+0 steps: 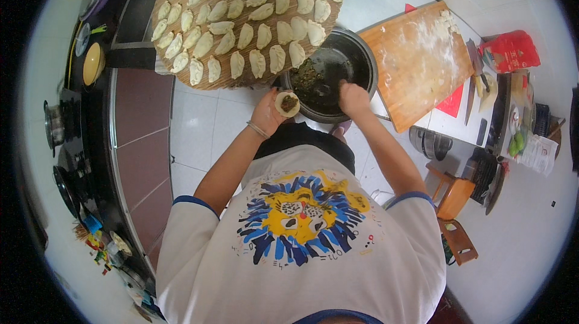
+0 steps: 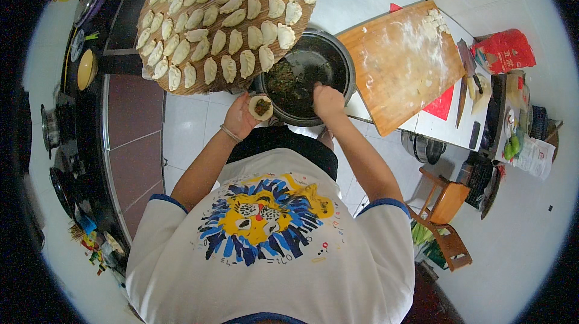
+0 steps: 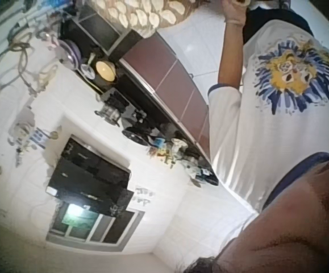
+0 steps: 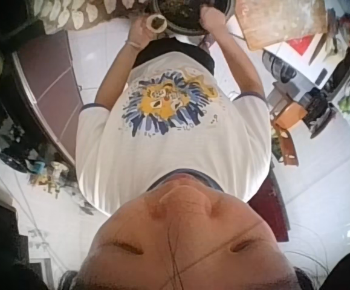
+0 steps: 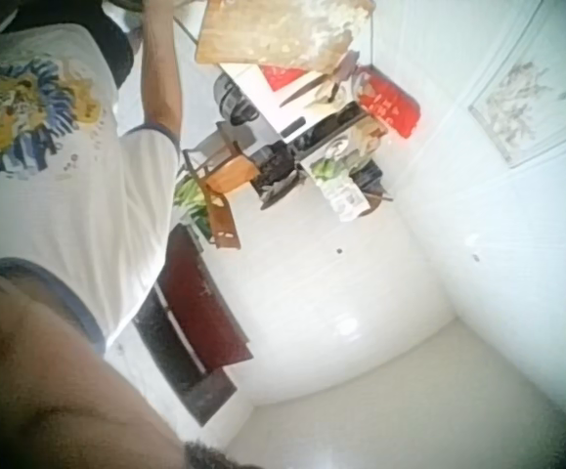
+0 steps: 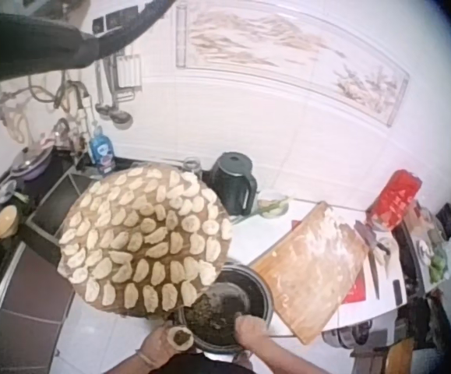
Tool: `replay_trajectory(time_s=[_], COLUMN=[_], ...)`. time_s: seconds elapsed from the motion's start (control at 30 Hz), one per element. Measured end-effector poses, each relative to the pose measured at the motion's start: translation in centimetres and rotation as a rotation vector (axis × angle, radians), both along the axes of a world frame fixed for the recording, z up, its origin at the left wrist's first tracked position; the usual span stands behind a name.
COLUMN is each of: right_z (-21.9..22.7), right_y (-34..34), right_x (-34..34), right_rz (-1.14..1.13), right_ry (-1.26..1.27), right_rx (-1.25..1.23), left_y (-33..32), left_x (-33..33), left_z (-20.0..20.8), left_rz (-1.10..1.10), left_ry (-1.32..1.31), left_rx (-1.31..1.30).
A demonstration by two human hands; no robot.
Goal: The person fills round dough wrappers with a green vegetable mixture using a spoon and folds them into dumplings. They place the finished dumplings onto a large wooden tray that already holds many completed units.
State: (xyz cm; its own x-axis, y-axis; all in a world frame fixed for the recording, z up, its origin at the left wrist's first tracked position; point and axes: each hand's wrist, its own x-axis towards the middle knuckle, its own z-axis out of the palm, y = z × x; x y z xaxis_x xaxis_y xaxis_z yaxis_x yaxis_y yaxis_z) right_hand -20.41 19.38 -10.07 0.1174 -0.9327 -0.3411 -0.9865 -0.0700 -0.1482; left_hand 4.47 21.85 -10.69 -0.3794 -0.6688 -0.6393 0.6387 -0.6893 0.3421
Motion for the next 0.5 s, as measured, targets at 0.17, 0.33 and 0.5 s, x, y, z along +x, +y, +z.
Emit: replay_trajectory(time_s=[0.17, 0.33, 0.5], right_z=[-0.7, -1.1, 2.5], right_y=[0.2, 0.6, -0.1], right_x=[1.7, -0.4, -2.9], right_rz=[0.102, 0.065, -0.108], right_ry=[-0.010, -0.175, -0.573], right_rx=[0.055, 0.057, 0.300], left_y=[0.2, 0.1, 0.0], left_x=[0.1, -0.2, 0.0], left_z=[0.5, 0.7, 0.9], left_rz=[-0.010, 0.004, 0.000], left_ry=[0.011, -0.034, -0.001], left_rx=[-0.011, 0.003, -0.008])
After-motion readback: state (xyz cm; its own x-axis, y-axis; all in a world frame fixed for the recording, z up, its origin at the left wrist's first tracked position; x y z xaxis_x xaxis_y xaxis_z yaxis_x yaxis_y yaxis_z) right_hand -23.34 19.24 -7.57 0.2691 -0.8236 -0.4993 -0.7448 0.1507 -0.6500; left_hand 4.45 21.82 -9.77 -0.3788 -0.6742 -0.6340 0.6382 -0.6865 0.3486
